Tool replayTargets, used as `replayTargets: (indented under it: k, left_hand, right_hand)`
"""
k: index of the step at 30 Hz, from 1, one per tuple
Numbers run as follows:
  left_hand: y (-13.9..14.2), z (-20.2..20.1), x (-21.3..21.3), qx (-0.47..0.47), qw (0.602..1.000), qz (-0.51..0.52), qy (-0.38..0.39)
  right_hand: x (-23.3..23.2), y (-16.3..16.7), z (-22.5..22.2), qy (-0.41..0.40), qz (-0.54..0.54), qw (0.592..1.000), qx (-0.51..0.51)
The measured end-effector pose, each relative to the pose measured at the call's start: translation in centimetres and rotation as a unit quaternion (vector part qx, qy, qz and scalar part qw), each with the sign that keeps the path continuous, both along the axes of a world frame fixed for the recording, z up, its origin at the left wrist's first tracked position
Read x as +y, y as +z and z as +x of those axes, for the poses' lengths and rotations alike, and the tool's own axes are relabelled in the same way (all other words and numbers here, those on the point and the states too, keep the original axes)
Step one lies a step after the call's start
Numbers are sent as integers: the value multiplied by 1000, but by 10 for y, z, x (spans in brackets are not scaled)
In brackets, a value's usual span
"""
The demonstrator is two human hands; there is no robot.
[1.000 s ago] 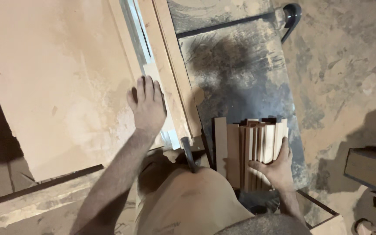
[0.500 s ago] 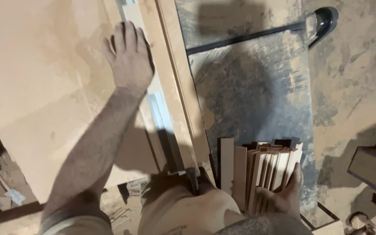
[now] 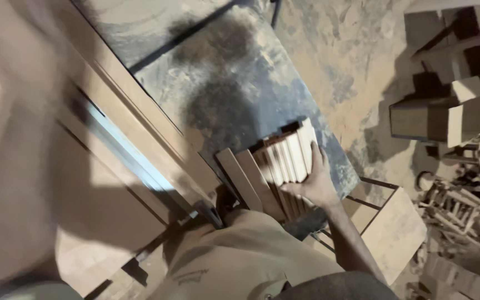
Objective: The person cuts small wooden strips on a table saw, pushing each strip through the blade against the fence, then stacks the cut pieces on the saw table. They occasionally gather the stack, reach into a nearby bin of strips, and resume cutting pieces one at a time.
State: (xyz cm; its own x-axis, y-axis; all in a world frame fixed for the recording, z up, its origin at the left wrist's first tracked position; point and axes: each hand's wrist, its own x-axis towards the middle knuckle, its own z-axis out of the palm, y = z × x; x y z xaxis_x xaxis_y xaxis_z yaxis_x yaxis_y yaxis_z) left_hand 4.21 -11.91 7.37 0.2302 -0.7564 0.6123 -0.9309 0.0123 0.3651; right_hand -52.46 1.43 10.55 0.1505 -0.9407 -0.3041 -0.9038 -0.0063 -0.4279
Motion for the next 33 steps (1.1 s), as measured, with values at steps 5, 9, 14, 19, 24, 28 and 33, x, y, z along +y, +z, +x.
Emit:
replayTargets:
  k: [5, 9, 14, 19, 24, 28, 33]
  left_hand:
    - [22, -215, 123, -95, 804, 445, -384]
    - [21, -246, 147, -223, 796, 384, -410]
    - [64, -224, 137, -36, 791, 511, -335]
    - [123, -180, 168, 324, 776, 518, -156]
    - [102, -127, 234, 299, 896, 179, -274]
    - [53, -84, 301, 218, 961, 71, -152]
    - [-30, -129, 363, 583, 807, 29, 90]
  right_hand:
    - [2, 15, 8, -61, 57, 996, 45]
    - [7, 28, 13, -94, 70, 992, 44]
    - [9, 29, 11, -108, 90, 989, 54]
    - [9, 25, 9, -105, 79, 990, 45]
    - [7, 21, 9, -106, 89, 988, 62]
    - [7, 20, 11, -107, 69, 990, 60]
    - [10, 19, 14, -97, 24, 994, 37]
